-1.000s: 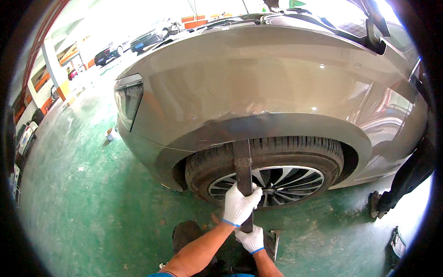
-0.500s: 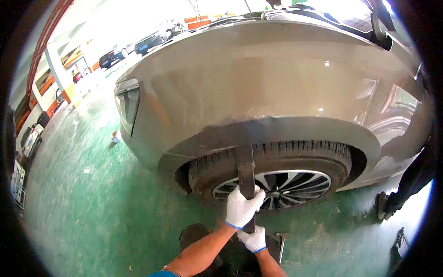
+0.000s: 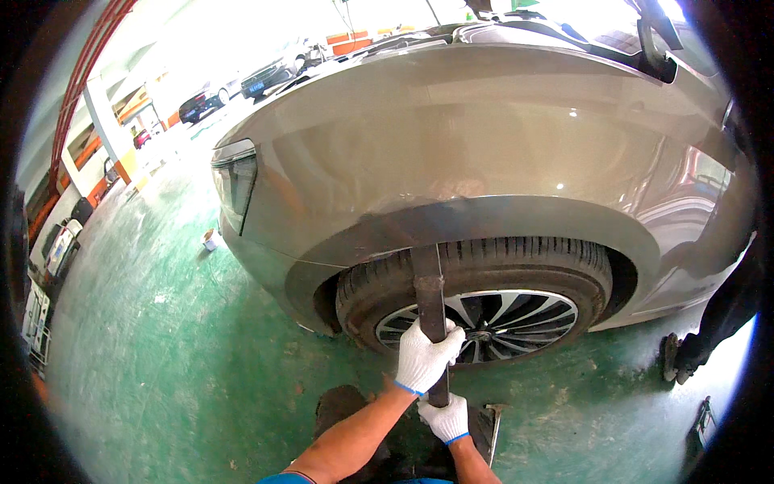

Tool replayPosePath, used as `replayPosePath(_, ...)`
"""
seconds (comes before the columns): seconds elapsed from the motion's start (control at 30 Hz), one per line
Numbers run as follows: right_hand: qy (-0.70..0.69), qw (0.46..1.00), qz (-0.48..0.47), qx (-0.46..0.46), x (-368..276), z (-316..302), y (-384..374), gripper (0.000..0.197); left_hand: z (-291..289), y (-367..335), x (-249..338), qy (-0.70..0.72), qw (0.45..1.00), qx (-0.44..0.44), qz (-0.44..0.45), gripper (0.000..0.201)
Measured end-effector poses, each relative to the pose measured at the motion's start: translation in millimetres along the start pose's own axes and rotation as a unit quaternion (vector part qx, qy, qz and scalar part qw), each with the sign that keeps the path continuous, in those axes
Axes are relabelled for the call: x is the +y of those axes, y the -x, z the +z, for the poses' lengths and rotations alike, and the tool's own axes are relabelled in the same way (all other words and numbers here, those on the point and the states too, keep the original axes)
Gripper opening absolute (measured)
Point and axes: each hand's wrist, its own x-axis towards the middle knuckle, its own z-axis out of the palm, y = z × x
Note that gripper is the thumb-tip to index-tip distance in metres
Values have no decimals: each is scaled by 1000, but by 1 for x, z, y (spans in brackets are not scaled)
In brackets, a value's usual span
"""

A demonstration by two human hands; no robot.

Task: The person is repairing a dent on the rear wheel arch of a beige car. They use a metal bar inserted into the wheel well to push the panel outward and a hammer to tap the area, repeatedly checking the surface with their hand.

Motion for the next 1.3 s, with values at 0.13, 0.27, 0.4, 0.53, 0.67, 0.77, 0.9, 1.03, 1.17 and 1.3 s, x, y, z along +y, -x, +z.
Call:
replayPosePath(0.13, -5, 1000, -5, -8, 10, -3, -4, 14, 1, -1, 1, -1, 1000, -5, -5, 19)
replayPosePath(0.27, 55, 995, -88, -13, 13, -4, -19, 15, 1, -2, 4, -23, 1000, 15, 12, 18)
replayPosePath(0.4, 30, 995, -96, -12, -11, 2, -26, 17, -2, -12, 0, -42, 999, 3, 22, 16)
replayPosePath(0.53, -2, 999, -41, -26, 1, 1, -14, 19, -1, -5, 4, -26, 1000, -2, -4, 15)
replayPosePath(0.67, 34, 998, -49, -28, 3, 0, -12, 19, 0, -2, 4, -11, 1000, 2, -15, 16)
replayPosePath(0.77, 35, 994, -105, -16, 20, 2, -30, 19, -2, -9, 2, -36, 999, -2, 13, 24)
replayPosePath(0.9, 39, 996, -73, -14, 0, 9, -23, 15, -18, -8, 7, -196, 978, -6, 68, 42)
replayPosePath(1.03, 4, 1000, -8, -14, 3, 2, -15, 12, -63, 15, 69, -300, 879, 164, 332, 51)
replayPosePath(1.17, -29, 999, -9, -21, 0, 2, -15, 14, -92, -36, 152, -452, 648, 184, 585, 60)
replayPosePath(1.3, -38, 998, -19, -41, 12, 8, -16, 13, -98, -72, 176, -503, 578, 171, 619, 61)
